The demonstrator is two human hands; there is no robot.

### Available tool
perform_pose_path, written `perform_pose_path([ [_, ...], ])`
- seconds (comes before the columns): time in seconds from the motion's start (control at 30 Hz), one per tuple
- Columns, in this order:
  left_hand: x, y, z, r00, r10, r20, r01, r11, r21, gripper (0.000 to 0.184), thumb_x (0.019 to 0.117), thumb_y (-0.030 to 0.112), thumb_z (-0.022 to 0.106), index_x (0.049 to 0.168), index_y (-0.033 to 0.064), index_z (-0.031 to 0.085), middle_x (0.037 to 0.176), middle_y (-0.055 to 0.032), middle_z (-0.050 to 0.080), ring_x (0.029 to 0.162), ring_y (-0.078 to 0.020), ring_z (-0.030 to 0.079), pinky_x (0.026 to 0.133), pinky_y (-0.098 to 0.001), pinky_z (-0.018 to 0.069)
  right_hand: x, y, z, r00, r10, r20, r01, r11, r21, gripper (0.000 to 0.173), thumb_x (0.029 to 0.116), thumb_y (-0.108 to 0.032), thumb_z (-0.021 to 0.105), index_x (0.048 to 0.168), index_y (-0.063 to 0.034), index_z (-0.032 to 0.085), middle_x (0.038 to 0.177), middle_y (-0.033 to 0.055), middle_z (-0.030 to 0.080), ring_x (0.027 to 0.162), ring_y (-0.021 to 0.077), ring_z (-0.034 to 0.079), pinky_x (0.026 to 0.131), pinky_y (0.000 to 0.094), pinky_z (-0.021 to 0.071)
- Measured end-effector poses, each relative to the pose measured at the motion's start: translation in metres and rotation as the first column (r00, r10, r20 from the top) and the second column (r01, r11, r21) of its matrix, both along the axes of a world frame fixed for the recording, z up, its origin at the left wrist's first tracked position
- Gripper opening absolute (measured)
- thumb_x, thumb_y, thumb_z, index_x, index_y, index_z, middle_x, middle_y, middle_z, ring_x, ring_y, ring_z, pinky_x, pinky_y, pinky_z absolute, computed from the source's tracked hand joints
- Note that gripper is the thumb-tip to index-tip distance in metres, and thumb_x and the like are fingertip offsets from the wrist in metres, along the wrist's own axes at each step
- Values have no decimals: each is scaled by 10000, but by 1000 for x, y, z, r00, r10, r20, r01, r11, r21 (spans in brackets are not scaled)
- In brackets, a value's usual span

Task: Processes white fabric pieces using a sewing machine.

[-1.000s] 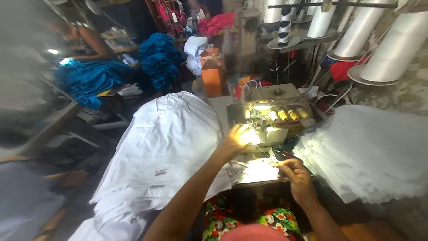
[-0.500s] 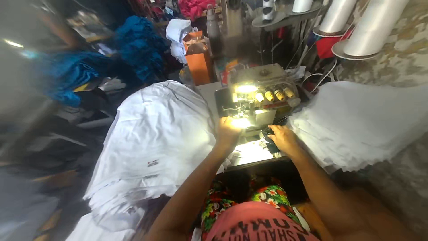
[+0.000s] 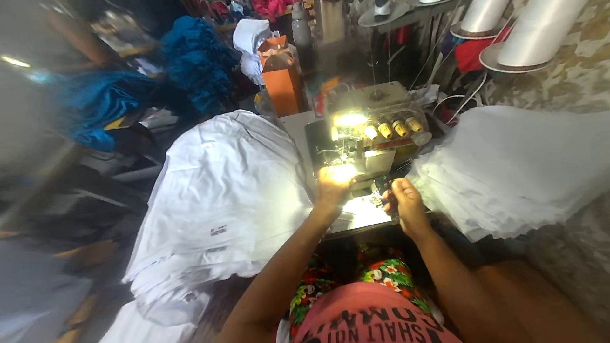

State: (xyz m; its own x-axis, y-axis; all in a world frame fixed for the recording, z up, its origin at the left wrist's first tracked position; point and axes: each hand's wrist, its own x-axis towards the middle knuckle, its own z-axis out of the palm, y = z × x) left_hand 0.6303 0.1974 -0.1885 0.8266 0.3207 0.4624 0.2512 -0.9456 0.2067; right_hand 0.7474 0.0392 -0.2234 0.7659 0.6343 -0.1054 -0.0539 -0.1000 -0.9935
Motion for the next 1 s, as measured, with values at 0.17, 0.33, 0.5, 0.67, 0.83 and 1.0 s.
perform_pose_path([
  [0.17,-3,-7,-15,999,-13,43,12,1000,25,104,960,121,683,909,61,751,888,-121,723,986,-341,680,961,-518,489,-37,14,-1,886,196,-419,-146,978,148,158,1040,-79,561,1179,-18,605,738,41,612,465,46,480,429,173,416],
  [0.33,-7,-7,-21,998,-15,65,13,1000,22,100,957,120,684,909,55,742,887,-123,713,978,-343,666,951,-519,484,-36,16,-11,424,366,-828,7,913,407,359,1115,-309,346,1106,-63,608,687,-3,582,424,22,473,391,137,411],
  [0.5,-6,-7,-25,998,-17,64,16,1000,19,51,926,91,712,911,62,751,876,-116,719,961,-334,675,967,-524,480,-35,20,-10,257,447,-857,49,879,474,376,1108,-352,353,1072,-57,583,684,13,577,417,30,489,383,135,423],
  [0.67,-5,-5,-27,997,-10,75,7,1000,30,77,936,117,705,892,77,754,846,-102,713,943,-327,672,963,-514,480,-33,24,-10,322,468,-823,56,859,510,349,1114,-314,341,1054,-81,592,664,-16,549,408,14,462,381,125,410],
  [0.83,-9,-3,-28,996,-10,84,12,1000,-13,94,957,138,692,931,84,765,909,-107,731,993,-323,678,990,-520,468,-17,15,-6,831,175,-528,-51,969,241,243,1098,-150,415,1124,-47,634,719,5,588,464,27,457,417,152,385],
  [1.0,-10,-11,-22,960,-6,278,83,961,-265,94,947,147,707,958,98,787,922,-74,733,970,-265,666,952,-499,465,39,7,-31,667,62,742,227,932,-282,371,1016,-158,628,1336,30,629,1177,293,672,1032,479,672,876,640,517],
])
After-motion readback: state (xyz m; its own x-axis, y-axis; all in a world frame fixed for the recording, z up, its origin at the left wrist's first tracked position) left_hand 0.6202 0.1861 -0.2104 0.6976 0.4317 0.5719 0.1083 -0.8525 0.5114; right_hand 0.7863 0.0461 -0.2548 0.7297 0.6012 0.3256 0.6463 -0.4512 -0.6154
